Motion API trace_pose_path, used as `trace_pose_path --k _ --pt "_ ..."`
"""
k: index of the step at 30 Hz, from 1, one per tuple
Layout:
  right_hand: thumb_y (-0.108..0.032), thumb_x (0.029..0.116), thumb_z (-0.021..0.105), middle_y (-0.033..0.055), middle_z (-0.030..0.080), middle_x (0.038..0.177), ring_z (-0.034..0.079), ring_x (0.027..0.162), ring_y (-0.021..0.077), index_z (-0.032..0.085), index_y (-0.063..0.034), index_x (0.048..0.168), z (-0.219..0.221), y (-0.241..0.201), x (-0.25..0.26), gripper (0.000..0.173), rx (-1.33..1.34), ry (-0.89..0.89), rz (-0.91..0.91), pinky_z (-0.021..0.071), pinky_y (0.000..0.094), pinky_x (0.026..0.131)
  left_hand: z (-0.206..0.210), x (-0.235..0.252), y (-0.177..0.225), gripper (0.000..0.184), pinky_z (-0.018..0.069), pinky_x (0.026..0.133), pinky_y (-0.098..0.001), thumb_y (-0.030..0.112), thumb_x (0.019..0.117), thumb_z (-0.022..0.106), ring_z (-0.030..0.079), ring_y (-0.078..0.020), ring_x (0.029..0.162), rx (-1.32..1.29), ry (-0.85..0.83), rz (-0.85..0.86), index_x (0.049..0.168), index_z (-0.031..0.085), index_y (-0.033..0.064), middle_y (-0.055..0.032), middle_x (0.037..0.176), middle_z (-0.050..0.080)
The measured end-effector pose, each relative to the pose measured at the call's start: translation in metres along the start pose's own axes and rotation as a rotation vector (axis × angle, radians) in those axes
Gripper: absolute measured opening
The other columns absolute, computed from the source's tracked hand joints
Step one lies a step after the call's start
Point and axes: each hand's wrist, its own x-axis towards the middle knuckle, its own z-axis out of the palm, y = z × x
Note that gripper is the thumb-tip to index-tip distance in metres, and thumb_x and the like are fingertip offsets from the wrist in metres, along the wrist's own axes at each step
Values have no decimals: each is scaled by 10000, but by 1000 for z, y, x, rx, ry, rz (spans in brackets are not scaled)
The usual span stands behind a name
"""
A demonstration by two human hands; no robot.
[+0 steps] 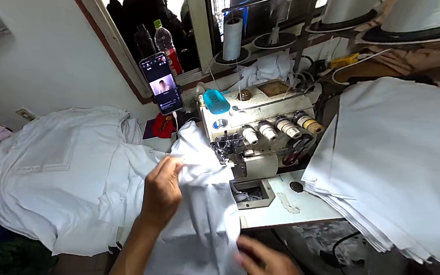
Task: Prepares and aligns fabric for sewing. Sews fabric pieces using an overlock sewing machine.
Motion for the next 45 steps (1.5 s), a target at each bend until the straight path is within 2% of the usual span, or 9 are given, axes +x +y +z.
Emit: trace_pose_path --k 3,5,8,12,16,28,33,38,45 --pt "-292 998 634 40 753 991 727 858 120 725 -64 1160 -9 -23 63 294 49 339 39 621 337 776 1 -26 37 318 525 555 -236 295 1011 595 635 -95 608 -4 -38 40 846 715 51 -41 710 672" --pt "-364 999 626 -27 709 858 662 766 61 738 -111 1054 -10 -28 92 283 253 244 141 555 284 709 6 -41 47 367 523 519 -248 430 953 676 648 -94 605 28 -59 24 920 751 72 -28 747 704" --pt "-315 977 683 -21 629 658 588 582 67 704 -100 861 -6 -25 101 245 452 220 140 490 244 553 4 -51 60 267 465 485 -222 319 968 652 598 -80 578 100 -31 43 876 762 94 -3 691 641" --pt "-331 948 717 -24 657 653 604 571 61 744 -119 836 -7 -24 90 241 451 301 122 494 225 533 -1 -50 82 245 425 480 -210 244 988 625 561 -73 562 126 -17 59 874 765 79 -2 666 610" --pt "-287 990 648 -18 737 783 690 734 59 803 -127 925 -13 -27 86 232 497 266 120 565 233 668 2 -41 100 244 388 459 -222 234 976 631 536 -82 532 205 -18 51 843 759 75 -3 633 586" --pt "-253 903 759 -37 732 703 663 649 59 850 -217 872 -12 -31 107 103 535 316 248 522 290 594 56 -8 93 165 352 400 -303 201 866 669 510 -140 424 406 -105 -33 728 653 111 23 505 477" --pt "-117 953 717 78 756 836 698 633 143 823 -68 950 -19 -42 102 117 777 245 364 565 256 501 59 -24 76 115 451 475 -245 165 874 679 566 -106 557 240 -62 2 824 736 79 -11 696 601" --pt "-71 915 757 117 726 811 712 665 181 745 -8 919 -18 -48 95 64 869 269 399 593 288 506 59 -32 57 104 558 750 -247 134 908 676 663 -130 918 27 -60 112 911 775 106 -39 1003 714" --pt "-73 910 751 102 746 783 728 645 174 742 -12 989 -12 -41 83 100 787 357 269 605 280 508 59 -39 57 124 578 804 -284 149 914 686 698 -154 966 65 -69 202 935 805 122 -30 1001 753"
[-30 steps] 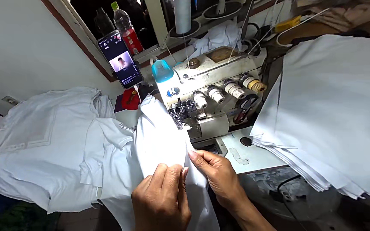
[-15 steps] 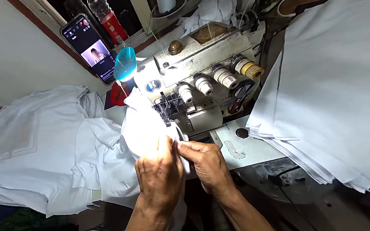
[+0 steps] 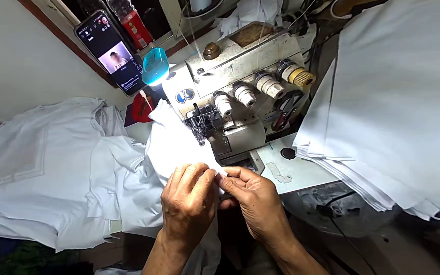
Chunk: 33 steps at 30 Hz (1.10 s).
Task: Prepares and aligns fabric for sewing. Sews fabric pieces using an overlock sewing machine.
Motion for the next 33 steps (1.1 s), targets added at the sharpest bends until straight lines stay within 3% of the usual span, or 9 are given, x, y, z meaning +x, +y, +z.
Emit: trace_pose_path --k 9,12,15,17,21,26,28,31,33 --pt "-164 953 622 77 735 783 724 675 153 747 -43 934 0 -10 -10 175 4 -101 -39 610 270 562 -4 -1 10 168 563 758 -301 195 934 652 697 -184 934 132 -61 20 949 805 130 -34 1018 760" --pt "-159 970 697 102 695 701 660 595 128 709 -7 829 3 -14 -2 207 98 -89 84 535 237 530 -6 -3 9 224 565 855 -341 266 940 640 700 -212 1034 79 -106 14 989 810 127 -49 1091 764" --pt "-140 977 670 69 671 675 641 624 111 716 -20 782 3 -10 3 234 74 -38 68 545 242 622 -6 -7 2 368 530 962 -413 418 881 726 649 -258 1165 35 -166 -18 1117 772 139 -72 1238 715" --pt "-143 958 668 42 675 684 638 652 97 718 -52 762 4 -3 3 222 14 -7 -11 534 238 658 3 -11 -6 376 506 978 -454 334 865 720 631 -291 1198 98 -142 -16 1187 751 142 -99 1293 689" --pt "-107 917 677 14 661 646 624 609 70 710 -71 722 6 8 -1 202 -28 52 -107 523 204 612 8 -17 -8 374 527 970 -429 55 830 636 659 -273 1186 161 -76 -52 1173 769 126 -67 1287 711" --pt "-88 938 660 65 711 647 692 596 122 729 -50 733 15 2 13 219 -64 62 -109 590 254 614 8 -6 -11 344 556 947 -391 42 858 611 672 -263 1178 152 -94 -111 1134 791 143 -38 1277 721" --pt "-128 948 677 69 711 621 678 547 126 708 -68 684 21 2 26 272 -118 71 -113 559 268 549 11 3 -15 329 561 943 -391 46 873 602 660 -262 1201 140 -98 -148 1127 790 135 -33 1296 712" --pt "-155 951 694 56 597 472 575 389 112 536 -100 531 33 -1 45 452 -98 122 -85 476 243 389 18 18 -25 329 563 937 -398 30 870 605 656 -267 1213 138 -98 -186 1118 792 138 -28 1301 710" --pt "-149 937 698 38 507 418 537 364 119 470 -112 503 36 -1 51 491 -51 136 -55 471 255 386 21 28 -31 324 556 935 -406 20 875 608 648 -272 1213 134 -108 -219 1111 794 142 -22 1308 706"
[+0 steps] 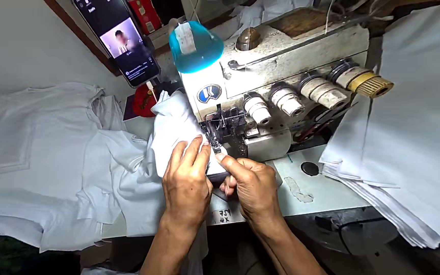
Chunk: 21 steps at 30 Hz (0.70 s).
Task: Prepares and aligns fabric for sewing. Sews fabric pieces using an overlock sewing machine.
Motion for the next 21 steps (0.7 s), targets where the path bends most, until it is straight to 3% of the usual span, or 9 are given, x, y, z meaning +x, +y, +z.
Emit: trace_pose_path --k 3,7,10,12,13,15,17,19,21 --pt "-132 937 698 36 506 422 547 379 122 472 -108 508 -2 4 1 485 17 12 -23 492 260 412 6 12 -6 360 504 1012 -503 41 897 591 603 -329 1273 -3 -49 -69 1184 776 153 -34 1362 675" --pt "-144 963 639 11 591 500 599 446 107 528 -111 578 -9 7 -8 403 -94 18 -111 516 258 454 -1 15 -9 411 550 906 -529 71 922 595 552 -369 1323 11 -145 -250 1293 726 188 -70 1456 600" --pt "-192 1030 545 -1 726 680 671 552 82 690 -76 760 -10 10 -28 328 -205 -79 -128 545 233 488 -18 -17 -11 449 572 898 -469 -21 876 576 641 -328 1206 -66 -94 -318 1267 741 127 -101 1432 618" --pt "-228 1060 513 3 764 813 697 629 93 762 -55 940 -4 11 -39 326 -238 -200 -76 568 251 523 -26 -50 0 456 590 932 -444 -63 821 568 676 -339 1191 -119 6 -306 1217 755 62 -179 1386 638" --pt "-248 1059 517 -2 759 817 699 638 96 769 -67 963 -1 13 -41 325 -258 -239 -67 573 260 529 -32 -66 13 461 586 947 -444 -77 797 575 668 -362 1207 -157 19 -315 1218 741 11 -231 1391 619" --pt "-284 1029 540 -29 685 689 648 583 78 745 -118 835 3 19 -39 327 -306 -251 -127 540 272 518 -45 -93 47 423 542 1033 -454 -102 830 587 617 -409 1272 -299 -45 -368 1243 678 -104 -321 1416 559" --pt "-229 999 562 -55 640 652 611 592 43 711 -122 782 -7 20 -28 284 -303 -211 -239 515 263 557 -53 -111 69 420 487 1104 -435 -43 897 572 567 -396 1330 -478 -153 -366 1303 607 -147 -342 1453 508" --pt "-164 988 543 -51 684 733 655 683 23 735 -82 853 -32 12 -8 248 -319 -87 -333 575 258 652 -63 -117 66 377 506 1082 -411 51 972 596 595 -357 1300 -617 -215 -309 1309 617 -118 -324 1447 523" --pt "-205 978 551 -55 670 731 633 700 33 746 -101 823 -45 3 10 269 -397 70 -325 534 295 672 -75 -109 51 310 555 1006 -387 62 971 616 656 -317 1203 -648 -193 -234 1237 678 -84 -290 1386 589"
